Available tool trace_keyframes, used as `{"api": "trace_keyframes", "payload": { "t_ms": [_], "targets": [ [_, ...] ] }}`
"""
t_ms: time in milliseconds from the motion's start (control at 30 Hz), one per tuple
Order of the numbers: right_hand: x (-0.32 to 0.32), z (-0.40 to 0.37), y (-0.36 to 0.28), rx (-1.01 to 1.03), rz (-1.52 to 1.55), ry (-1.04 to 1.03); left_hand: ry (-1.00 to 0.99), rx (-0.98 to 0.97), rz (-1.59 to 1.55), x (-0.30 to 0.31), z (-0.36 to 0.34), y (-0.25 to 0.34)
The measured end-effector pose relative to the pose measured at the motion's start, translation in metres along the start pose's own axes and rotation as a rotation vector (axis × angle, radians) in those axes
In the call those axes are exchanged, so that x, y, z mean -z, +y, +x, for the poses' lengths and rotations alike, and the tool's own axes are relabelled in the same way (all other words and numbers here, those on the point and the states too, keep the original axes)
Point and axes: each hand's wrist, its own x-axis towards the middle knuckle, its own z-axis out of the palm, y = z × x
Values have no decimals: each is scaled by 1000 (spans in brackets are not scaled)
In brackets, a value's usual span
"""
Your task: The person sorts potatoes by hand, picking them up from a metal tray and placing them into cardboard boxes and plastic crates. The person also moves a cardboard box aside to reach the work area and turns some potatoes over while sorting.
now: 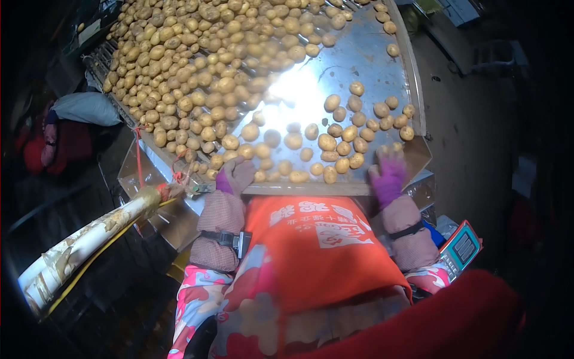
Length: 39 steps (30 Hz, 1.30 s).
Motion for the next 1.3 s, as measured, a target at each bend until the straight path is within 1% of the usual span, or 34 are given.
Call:
{"api": "trace_keyframes", "payload": {
  "t_ms": [33, 100, 200, 300, 333, 400, 433, 467, 533, 600, 667, 733, 800, 833, 867, 933, 1000, 1100, 1200, 1233, 1300],
  "targets": [
    [1, -2, -21, 18, 18, 24, -6, 1, 1, -1, 2, -1],
    [-23, 12, -68, 134, 311, 53, -2, -4, 6, 2, 3, -1],
    [-34, 23, -89, 206, 330, -7, -3, -42, 88, -4, -11, 4],
    [-2, 22, -57, 137, 230, -175, -4, -20, 45, -3, -8, 3],
    [-8, 11, -41, 190, 154, 77, -13, -28, 39, -2, -7, 1],
    [-31, 0, 4, 78, 46, 211, -29, -50, 25, 0, -4, -1],
    [-38, 8, 41, 22, 139, 144, -36, -53, 9, 2, -2, -1],
    [-41, 21, 67, -38, 233, 75, -42, -54, -5, 4, 0, -2],
    [-19, 57, 76, -116, 30, 211, -39, -49, 7, 3, -1, -4],
    [23, 120, 60, -171, 199, 166, -12, -48, 53, -3, -8, 1],
    [3, 184, 62, -128, 102, 160, 15, -47, 71, -5, -7, 1],
    [7, 211, 33, -83, 75, 33, 40, -52, 99, -4, -9, 1],
    [-11, 200, 8, -13, 38, -54, 36, -59, 136, -6, -12, 4],
    [-12, 195, -4, 20, 11, -87, 41, -44, 114, -7, -11, 4],
    [1, 176, -21, 38, 54, -87, 43, -30, 88, -8, -10, 4],
    [11, 138, -18, 157, -182, -132, 54, -19, 72, -6, -12, 5],
    [-6, 96, 7, 292, -202, -27, 50, -26, 95, -11, -16, 8],
    [-6, 46, 30, 257, 74, 73, -5, -51, 98, -5, -15, 5],
    [-4, 14, 38, 123, -87, -32, 9, -29, 78, -6, -13, 6],
    [-5, 10, 32, 149, 2, 31, 14, -31, 74, -6, -15, 3],
    [-7, 15, -10, 211, 187, 176, 22, -55, 65, -10, -14, 4]
  ]
}}
